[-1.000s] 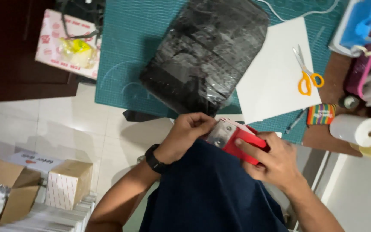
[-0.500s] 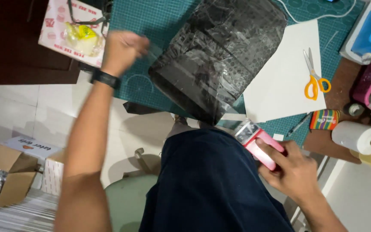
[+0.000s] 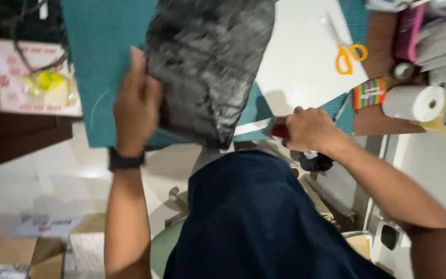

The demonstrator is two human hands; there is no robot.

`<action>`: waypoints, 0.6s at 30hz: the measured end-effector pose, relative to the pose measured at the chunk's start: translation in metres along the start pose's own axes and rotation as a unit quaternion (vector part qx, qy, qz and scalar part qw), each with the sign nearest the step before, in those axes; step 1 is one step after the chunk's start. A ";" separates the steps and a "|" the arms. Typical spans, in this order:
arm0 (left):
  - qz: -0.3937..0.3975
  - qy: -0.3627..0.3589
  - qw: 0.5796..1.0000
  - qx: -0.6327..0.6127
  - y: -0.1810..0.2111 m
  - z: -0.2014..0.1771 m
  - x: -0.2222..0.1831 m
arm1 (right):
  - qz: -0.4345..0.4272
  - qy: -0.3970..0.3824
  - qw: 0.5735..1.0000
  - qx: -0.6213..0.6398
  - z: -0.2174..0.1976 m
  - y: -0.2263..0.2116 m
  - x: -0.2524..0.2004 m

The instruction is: Wrapping a box in black bubble wrap, securing it with tape using a dispenser, writing on a label, and moving the finished package to a storage area.

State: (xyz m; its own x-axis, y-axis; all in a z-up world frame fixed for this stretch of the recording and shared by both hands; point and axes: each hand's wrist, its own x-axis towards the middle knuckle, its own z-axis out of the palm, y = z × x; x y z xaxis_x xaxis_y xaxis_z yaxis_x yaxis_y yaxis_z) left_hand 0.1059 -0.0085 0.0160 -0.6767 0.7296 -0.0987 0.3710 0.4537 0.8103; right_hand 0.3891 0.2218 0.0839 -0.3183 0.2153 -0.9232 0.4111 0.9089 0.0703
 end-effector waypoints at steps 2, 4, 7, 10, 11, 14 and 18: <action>0.165 0.108 0.961 0.192 0.010 0.015 -0.009 | 0.026 0.119 0.977 0.178 0.019 0.013 0.006; 0.134 0.102 0.971 0.173 -0.006 0.001 0.001 | 0.050 0.161 0.961 0.218 0.042 0.020 0.015; 0.088 0.054 0.994 0.038 -0.050 -0.027 0.025 | 0.089 0.242 0.921 0.291 0.081 0.028 0.033; 0.039 0.052 0.998 0.012 -0.077 -0.070 0.045 | 0.108 0.281 0.883 0.359 0.096 0.026 0.036; 0.003 0.079 0.993 0.091 -0.083 -0.087 0.051 | 0.127 0.274 0.869 0.391 0.096 0.024 0.033; -0.006 -0.017 0.999 0.040 0.000 -0.104 0.054 | 0.153 0.262 0.864 0.401 0.111 0.023 0.027; -0.036 -0.040 0.995 0.088 -0.011 -0.114 0.075 | 0.133 0.270 0.861 0.411 0.121 0.019 0.028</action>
State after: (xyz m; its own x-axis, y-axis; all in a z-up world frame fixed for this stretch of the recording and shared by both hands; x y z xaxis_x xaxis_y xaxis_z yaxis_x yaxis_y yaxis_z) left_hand -0.0219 -0.0169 0.0654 -0.6551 0.7273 -0.2047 0.4338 0.5839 0.6862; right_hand 0.4910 0.2020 0.0133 -0.3779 0.7131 -0.5905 0.9258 0.2896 -0.2429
